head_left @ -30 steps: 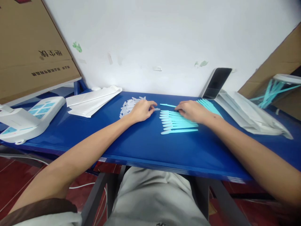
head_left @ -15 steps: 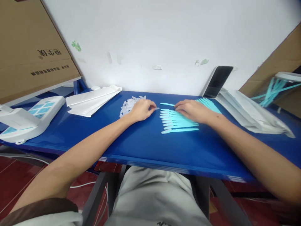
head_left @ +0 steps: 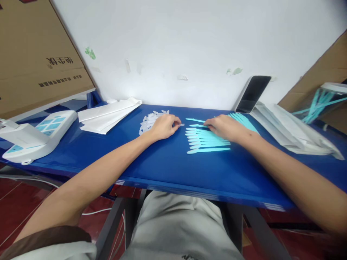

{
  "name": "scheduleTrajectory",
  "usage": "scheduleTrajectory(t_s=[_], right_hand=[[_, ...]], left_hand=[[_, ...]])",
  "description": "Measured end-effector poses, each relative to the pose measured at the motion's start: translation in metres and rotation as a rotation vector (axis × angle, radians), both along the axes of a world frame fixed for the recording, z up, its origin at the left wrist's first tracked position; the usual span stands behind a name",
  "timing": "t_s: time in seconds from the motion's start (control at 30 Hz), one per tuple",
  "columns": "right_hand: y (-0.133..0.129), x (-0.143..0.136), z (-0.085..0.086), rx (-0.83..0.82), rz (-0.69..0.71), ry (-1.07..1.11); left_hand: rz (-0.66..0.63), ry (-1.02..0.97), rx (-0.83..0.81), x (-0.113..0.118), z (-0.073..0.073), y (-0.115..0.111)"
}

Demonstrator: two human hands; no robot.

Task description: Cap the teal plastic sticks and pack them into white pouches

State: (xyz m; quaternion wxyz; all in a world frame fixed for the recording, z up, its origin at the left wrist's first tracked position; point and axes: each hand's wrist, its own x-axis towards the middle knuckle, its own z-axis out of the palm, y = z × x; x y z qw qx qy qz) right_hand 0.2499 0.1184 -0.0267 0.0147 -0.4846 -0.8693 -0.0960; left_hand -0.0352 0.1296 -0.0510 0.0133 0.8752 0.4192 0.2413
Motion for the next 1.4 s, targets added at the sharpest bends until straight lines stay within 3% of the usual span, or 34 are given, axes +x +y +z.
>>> scheduleTrajectory(t_s=[0.27,0.5,0.7,1.13,1.4], right_hand=[[0.001,-0.001,-0.003,0.042,0.025,-0.053],[0.004,0.001,0.001,0.014,-0.006,0.052],[-0.002,-0.002,-0.001,0.082,0.078,0.169],[-0.006,-0.007,-0.002,0.066,0.139,0.154],[-0.011,-0.031,-0.001,0.074,0.196,0.101]], left_hand=[[-0.016,-0.005,0.004,-0.001,-0.001,0.000],[-0.019,-0.001,-0.008,0.000,0.002,-0.001],[-0.015,-0.005,-0.004,0.002,0.001,-0.001],[-0.047,0.002,-0.023,0.004,0.005,-0.006],[-0.055,-0.030,-0.047,0.013,0.002,-0.004]])
